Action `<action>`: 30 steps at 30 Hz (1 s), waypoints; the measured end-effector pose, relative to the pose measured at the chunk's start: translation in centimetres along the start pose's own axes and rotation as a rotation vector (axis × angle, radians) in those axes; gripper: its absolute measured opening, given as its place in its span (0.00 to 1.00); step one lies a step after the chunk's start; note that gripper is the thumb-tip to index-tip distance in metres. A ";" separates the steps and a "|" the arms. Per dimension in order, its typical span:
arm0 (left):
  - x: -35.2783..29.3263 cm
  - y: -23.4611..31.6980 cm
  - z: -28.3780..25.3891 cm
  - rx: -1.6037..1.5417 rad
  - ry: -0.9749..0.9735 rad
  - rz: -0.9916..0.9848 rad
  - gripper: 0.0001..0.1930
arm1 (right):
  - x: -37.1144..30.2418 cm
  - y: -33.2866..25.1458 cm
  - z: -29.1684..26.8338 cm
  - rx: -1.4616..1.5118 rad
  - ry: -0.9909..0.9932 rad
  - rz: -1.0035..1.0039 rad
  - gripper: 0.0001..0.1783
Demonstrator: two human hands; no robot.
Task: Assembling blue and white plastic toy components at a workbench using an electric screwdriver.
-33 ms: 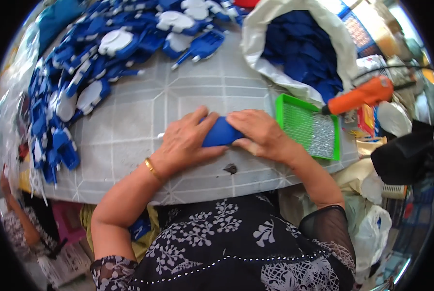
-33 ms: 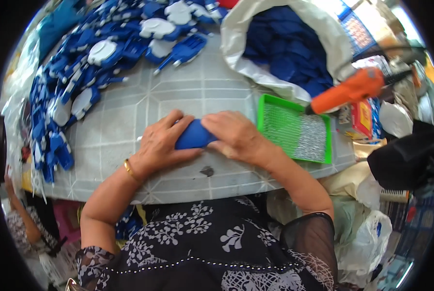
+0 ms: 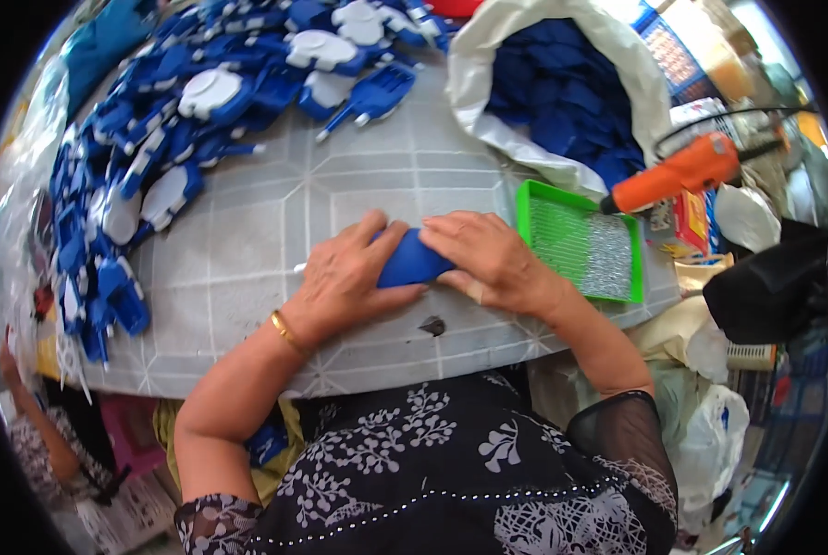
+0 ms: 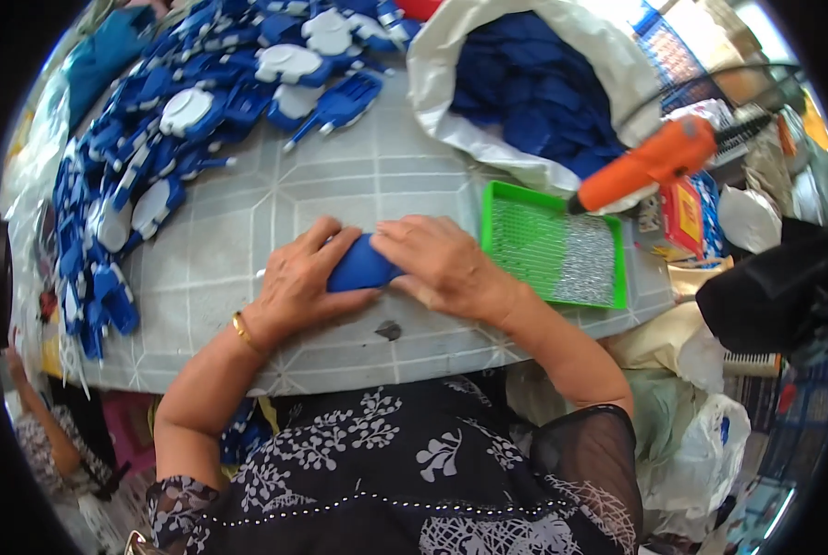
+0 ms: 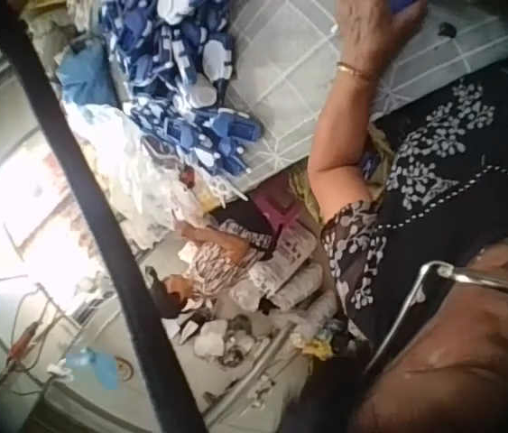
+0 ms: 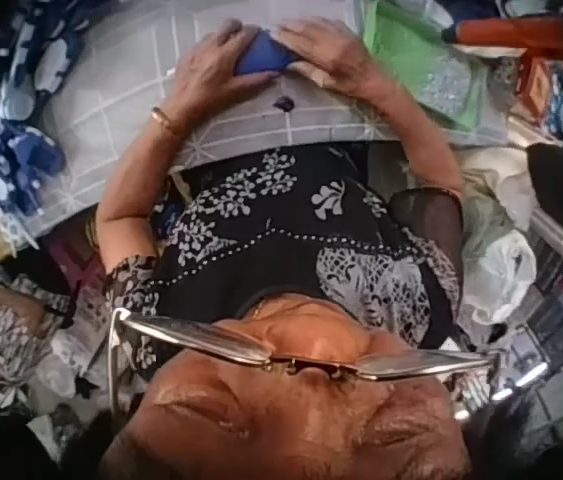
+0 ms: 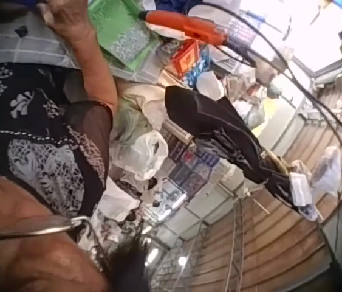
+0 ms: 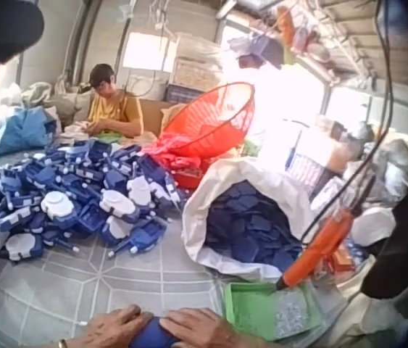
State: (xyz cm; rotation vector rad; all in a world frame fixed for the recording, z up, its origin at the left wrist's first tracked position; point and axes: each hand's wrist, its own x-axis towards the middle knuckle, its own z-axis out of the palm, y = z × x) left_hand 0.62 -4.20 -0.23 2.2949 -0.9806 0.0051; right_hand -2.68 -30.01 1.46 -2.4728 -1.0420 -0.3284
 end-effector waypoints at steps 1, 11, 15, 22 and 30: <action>-0.2 0.0 -0.1 -0.001 0.001 0.020 0.37 | -0.3 -0.5 -1.1 -0.001 0.091 0.007 0.29; 0.7 0.4 0.0 0.142 0.063 0.137 0.34 | -3.1 6.5 -10.8 0.297 1.038 0.388 0.32; 0.6 0.7 0.1 0.133 0.061 0.109 0.37 | -1.7 8.1 -10.5 0.619 0.910 0.519 0.33; 0.4 0.5 0.6 0.173 0.049 0.155 0.41 | -2.1 8.4 -8.8 0.641 0.967 0.465 0.22; 0.8 0.5 0.4 0.142 -0.010 0.124 0.42 | -2.7 10.3 -6.8 0.702 1.081 0.542 0.10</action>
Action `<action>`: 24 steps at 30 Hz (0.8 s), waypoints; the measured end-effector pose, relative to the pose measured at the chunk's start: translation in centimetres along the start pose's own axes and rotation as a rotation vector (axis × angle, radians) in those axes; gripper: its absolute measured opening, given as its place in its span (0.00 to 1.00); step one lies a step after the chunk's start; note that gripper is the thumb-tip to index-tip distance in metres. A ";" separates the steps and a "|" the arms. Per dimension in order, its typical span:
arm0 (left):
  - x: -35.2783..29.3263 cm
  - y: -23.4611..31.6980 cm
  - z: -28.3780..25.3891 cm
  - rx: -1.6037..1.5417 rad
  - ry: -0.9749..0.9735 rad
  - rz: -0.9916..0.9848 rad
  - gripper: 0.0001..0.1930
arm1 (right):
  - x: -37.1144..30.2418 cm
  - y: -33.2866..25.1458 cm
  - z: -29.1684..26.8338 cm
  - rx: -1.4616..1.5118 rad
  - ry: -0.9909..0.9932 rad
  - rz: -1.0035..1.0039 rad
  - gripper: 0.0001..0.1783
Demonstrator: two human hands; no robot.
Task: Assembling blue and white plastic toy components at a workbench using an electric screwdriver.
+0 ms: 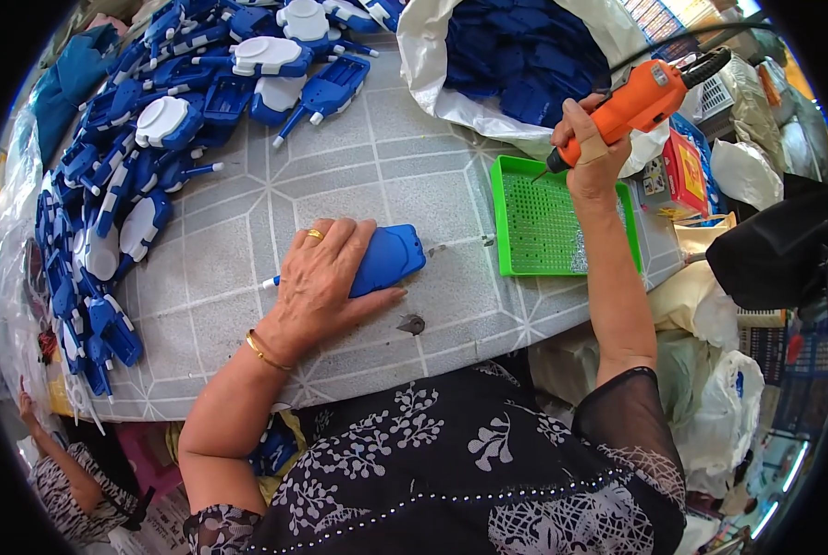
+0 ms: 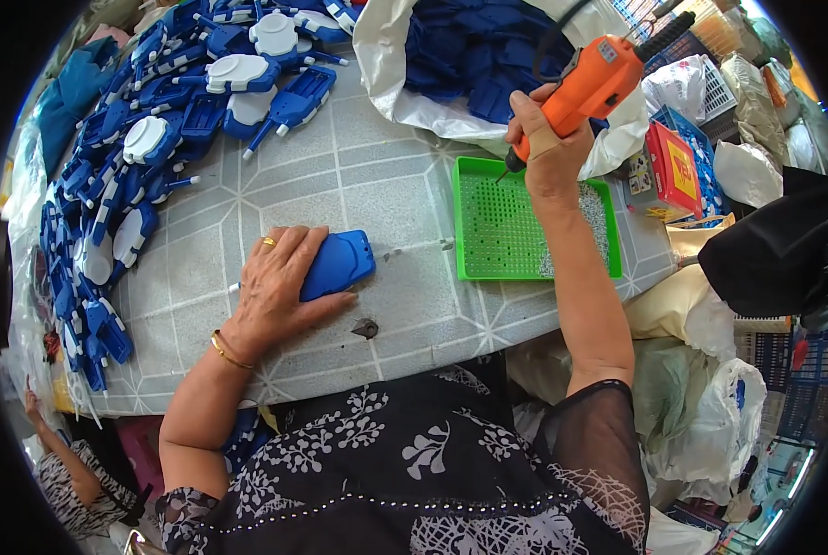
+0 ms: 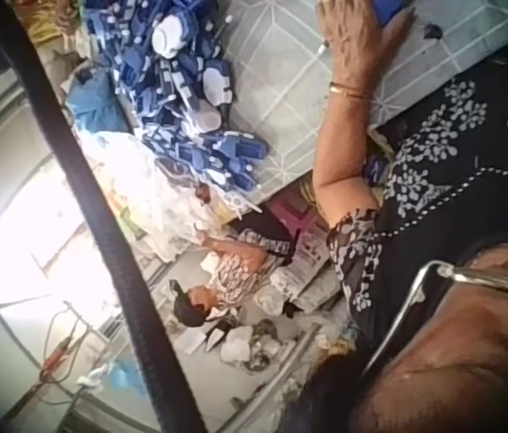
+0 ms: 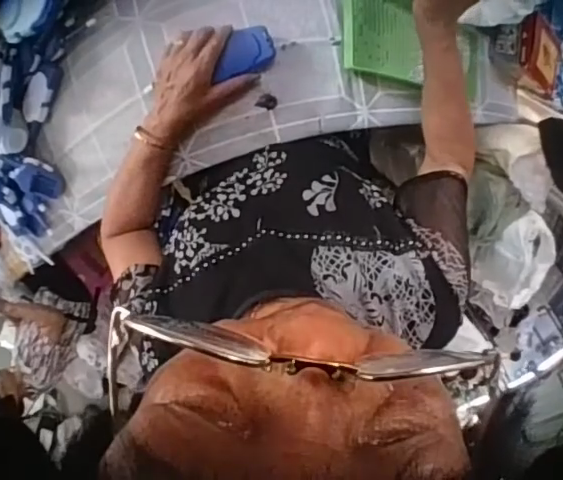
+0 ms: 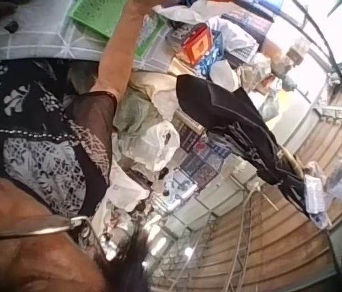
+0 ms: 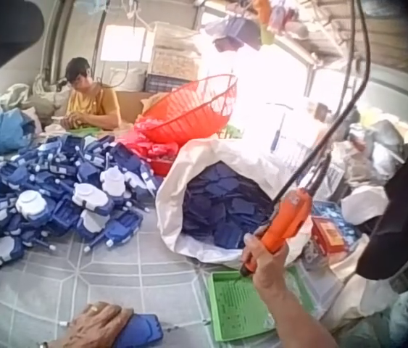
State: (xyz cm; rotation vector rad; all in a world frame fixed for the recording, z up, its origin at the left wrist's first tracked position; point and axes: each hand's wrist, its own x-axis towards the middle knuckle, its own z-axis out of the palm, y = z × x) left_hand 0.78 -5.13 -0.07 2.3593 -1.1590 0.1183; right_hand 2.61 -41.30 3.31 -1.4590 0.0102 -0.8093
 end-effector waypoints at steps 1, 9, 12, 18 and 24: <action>0.0 0.0 -0.1 -0.003 -0.001 0.004 0.42 | -0.1 0.2 0.0 0.001 0.000 0.000 0.10; 0.1 -0.1 -0.2 -0.013 0.011 0.025 0.42 | -0.2 1.0 0.1 -0.022 0.000 -0.006 0.10; 0.0 -0.3 0.0 -0.013 0.013 0.029 0.42 | -0.4 0.9 0.2 -0.044 -0.008 0.002 0.10; 0.1 -0.4 -0.1 -0.017 0.015 0.031 0.43 | -0.7 0.9 0.2 0.015 0.001 -0.007 0.10; 0.0 -0.4 0.1 -0.002 0.012 0.025 0.44 | -0.3 1.2 0.4 0.017 0.006 -0.001 0.11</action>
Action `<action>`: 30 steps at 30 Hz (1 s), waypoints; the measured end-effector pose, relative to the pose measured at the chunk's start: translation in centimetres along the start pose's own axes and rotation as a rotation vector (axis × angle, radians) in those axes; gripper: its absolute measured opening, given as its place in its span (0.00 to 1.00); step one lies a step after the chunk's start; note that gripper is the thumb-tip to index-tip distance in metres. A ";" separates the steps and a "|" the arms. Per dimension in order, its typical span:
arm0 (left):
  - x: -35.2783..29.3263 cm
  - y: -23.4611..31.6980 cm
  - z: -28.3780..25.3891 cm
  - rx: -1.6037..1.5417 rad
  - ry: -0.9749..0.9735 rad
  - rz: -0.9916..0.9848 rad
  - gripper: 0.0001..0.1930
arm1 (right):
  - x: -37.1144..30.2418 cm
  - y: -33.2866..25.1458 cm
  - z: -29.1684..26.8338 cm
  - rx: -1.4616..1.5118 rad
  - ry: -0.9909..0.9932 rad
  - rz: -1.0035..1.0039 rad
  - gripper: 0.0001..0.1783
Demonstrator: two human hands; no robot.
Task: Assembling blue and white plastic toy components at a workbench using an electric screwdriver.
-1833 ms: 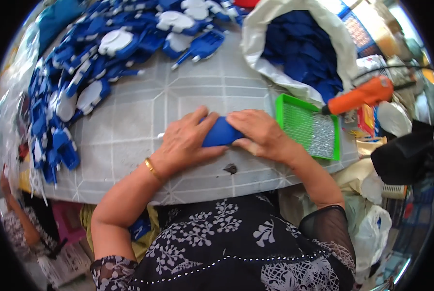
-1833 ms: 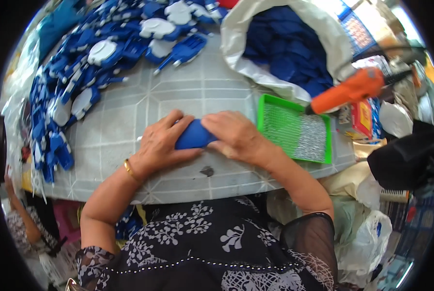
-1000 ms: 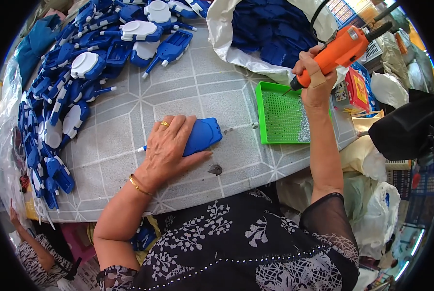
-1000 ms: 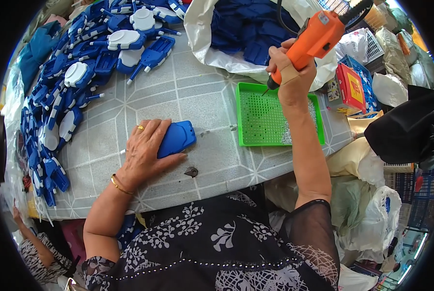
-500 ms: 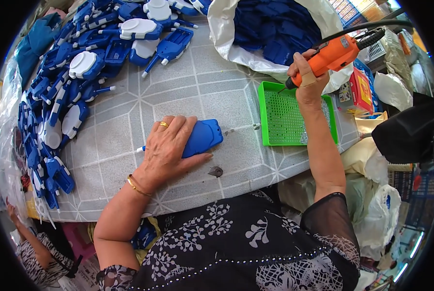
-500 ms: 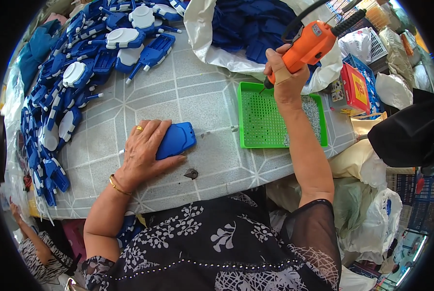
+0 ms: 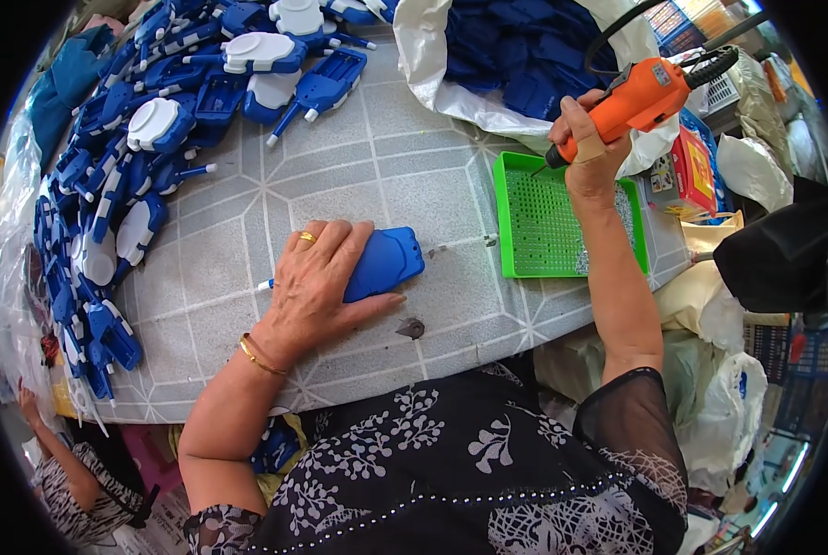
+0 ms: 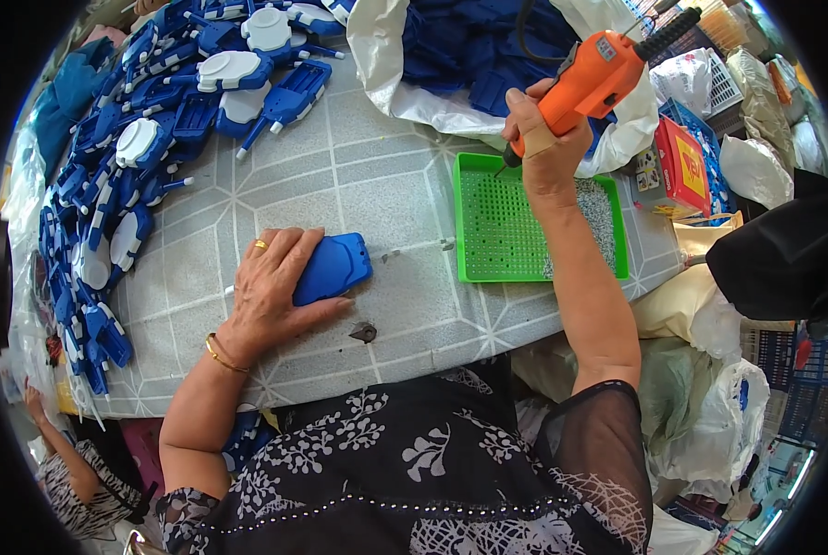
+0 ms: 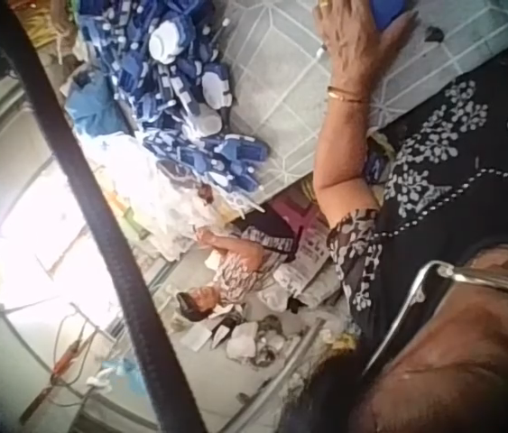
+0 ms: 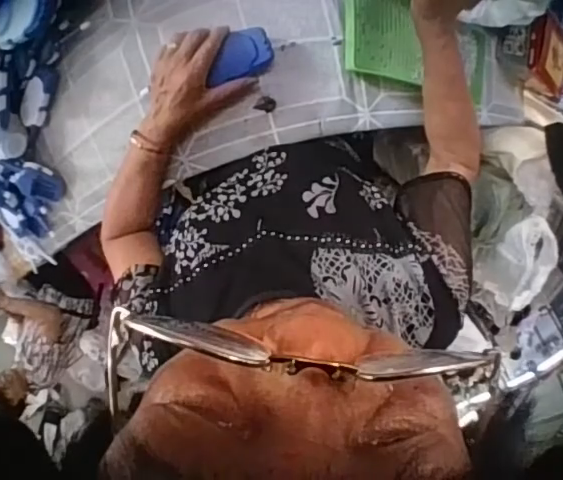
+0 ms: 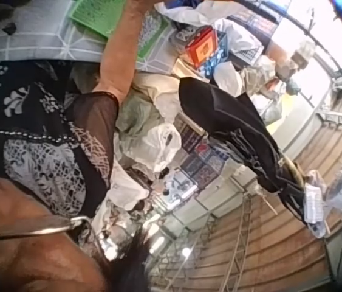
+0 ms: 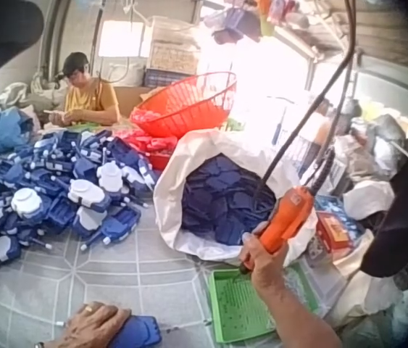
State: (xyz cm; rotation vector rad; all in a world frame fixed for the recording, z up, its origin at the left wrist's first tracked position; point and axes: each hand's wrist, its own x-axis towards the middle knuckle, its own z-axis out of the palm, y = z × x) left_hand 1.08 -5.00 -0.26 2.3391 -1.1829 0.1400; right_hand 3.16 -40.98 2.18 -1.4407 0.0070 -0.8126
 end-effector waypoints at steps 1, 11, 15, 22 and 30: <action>0.0 0.0 0.0 0.003 0.000 -0.001 0.44 | 0.1 0.0 -0.2 -0.001 0.002 -0.001 0.11; -0.1 0.1 -0.1 0.014 0.024 -0.008 0.37 | -0.7 -4.8 1.4 0.237 -0.011 0.100 0.10; 0.3 0.2 -0.1 -0.008 0.045 0.014 0.35 | -3.4 -7.2 4.8 0.355 -0.122 0.179 0.09; 0.0 0.0 -0.1 -0.015 0.006 -0.026 0.38 | -6.9 -7.6 10.3 0.368 -0.291 0.182 0.09; -0.2 -0.2 -0.1 -0.036 0.031 -0.027 0.37 | -7.9 -6.7 11.7 0.326 -0.325 0.190 0.10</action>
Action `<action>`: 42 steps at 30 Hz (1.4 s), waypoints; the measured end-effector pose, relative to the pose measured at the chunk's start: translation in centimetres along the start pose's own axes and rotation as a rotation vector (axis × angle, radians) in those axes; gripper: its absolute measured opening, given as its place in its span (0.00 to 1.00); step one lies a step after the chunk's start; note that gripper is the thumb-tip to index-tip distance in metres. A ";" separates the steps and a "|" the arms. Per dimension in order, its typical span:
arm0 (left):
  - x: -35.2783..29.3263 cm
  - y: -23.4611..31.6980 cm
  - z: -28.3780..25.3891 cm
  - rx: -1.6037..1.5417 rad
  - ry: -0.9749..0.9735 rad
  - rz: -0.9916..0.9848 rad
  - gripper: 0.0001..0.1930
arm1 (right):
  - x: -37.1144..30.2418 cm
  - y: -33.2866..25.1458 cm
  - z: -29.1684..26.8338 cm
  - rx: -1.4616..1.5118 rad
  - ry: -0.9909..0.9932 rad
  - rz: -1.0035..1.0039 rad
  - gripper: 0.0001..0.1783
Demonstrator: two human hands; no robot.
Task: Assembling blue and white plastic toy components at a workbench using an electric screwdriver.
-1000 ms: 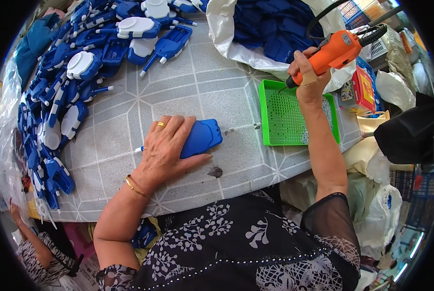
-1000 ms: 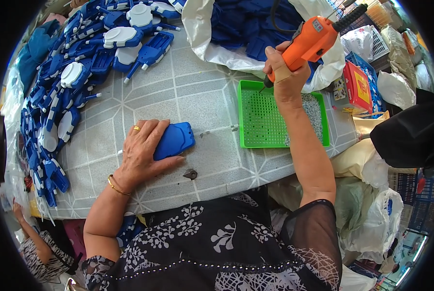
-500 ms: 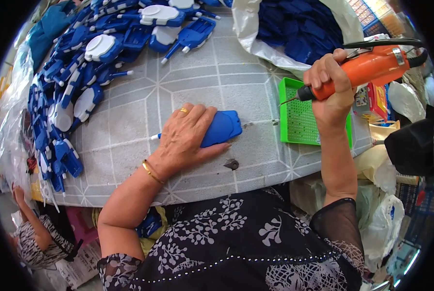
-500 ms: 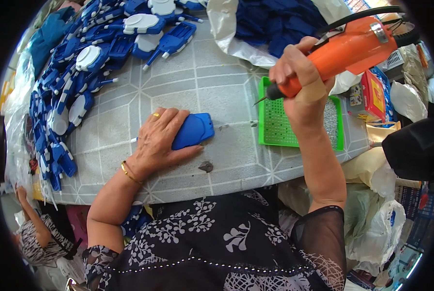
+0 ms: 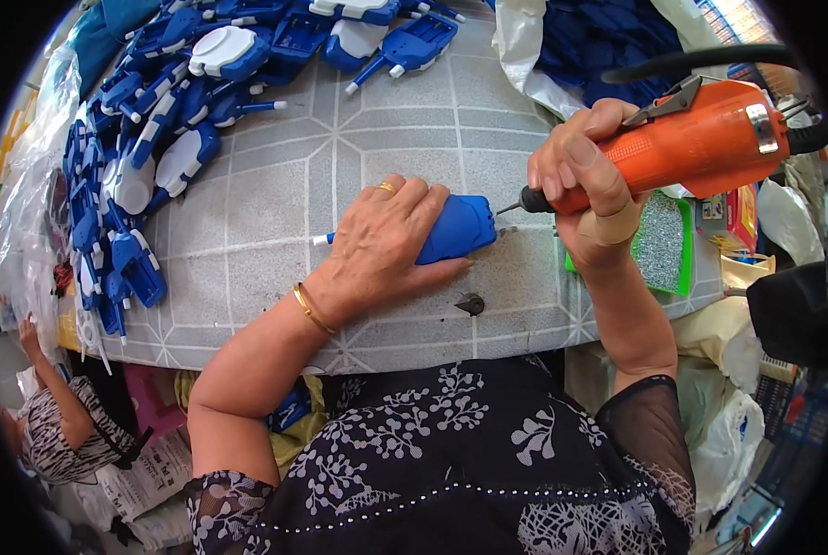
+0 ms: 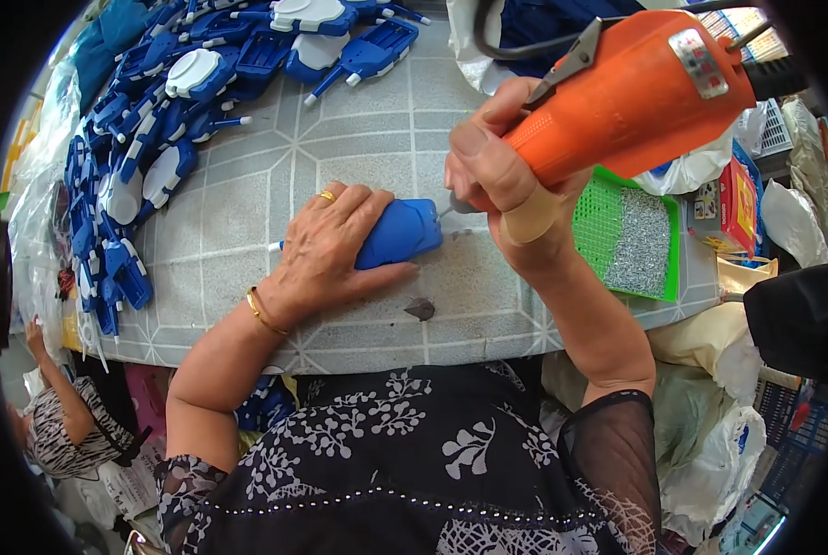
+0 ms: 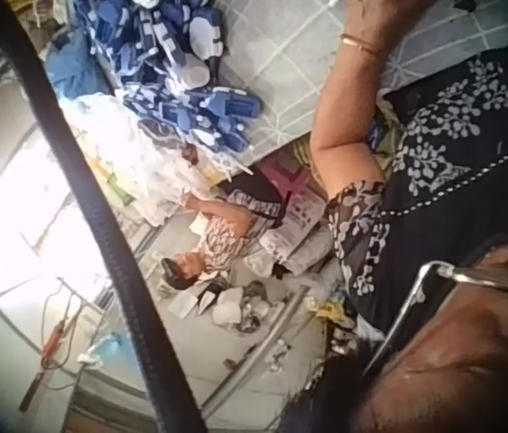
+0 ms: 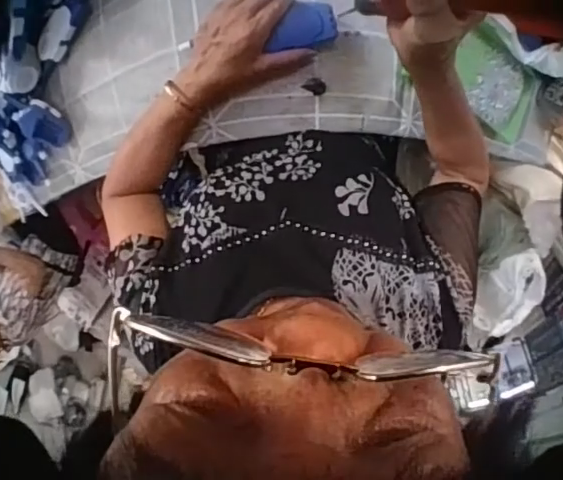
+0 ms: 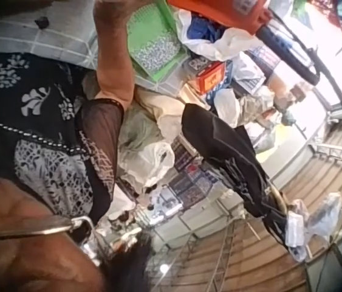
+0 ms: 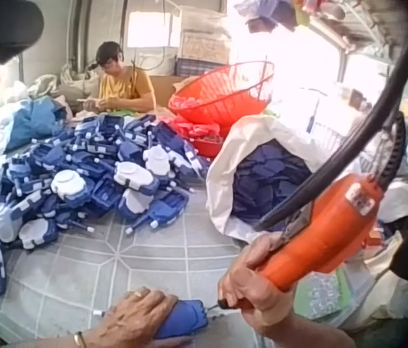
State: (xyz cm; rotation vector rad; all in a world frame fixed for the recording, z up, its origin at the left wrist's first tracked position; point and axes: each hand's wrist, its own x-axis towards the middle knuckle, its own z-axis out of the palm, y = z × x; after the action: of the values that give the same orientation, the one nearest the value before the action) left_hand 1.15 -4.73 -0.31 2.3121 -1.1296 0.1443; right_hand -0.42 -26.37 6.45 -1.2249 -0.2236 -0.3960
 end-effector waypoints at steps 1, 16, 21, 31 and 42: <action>0.0 0.0 0.0 0.000 0.000 -0.002 0.37 | 0.0 0.1 0.0 0.001 -0.001 0.002 0.10; 0.1 0.0 0.0 0.013 0.010 0.019 0.36 | -0.5 1.4 -0.4 0.005 -0.050 0.006 0.10; 0.0 0.3 -0.1 0.006 -0.013 -0.001 0.35 | -1.0 1.3 -0.1 0.055 0.005 0.016 0.10; 0.6 0.1 0.0 -0.018 -0.003 0.048 0.35 | -0.4 2.1 -1.2 0.011 -0.133 0.063 0.13; 0.4 0.8 -0.5 0.027 -0.045 0.011 0.36 | -1.3 1.7 -2.3 0.119 0.033 -0.027 0.16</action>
State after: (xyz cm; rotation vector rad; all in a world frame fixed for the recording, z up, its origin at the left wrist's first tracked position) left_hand 0.84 -5.17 0.58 2.3444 -1.1689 0.1131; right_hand -0.99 -27.84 3.71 -1.0992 -0.2326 -0.4201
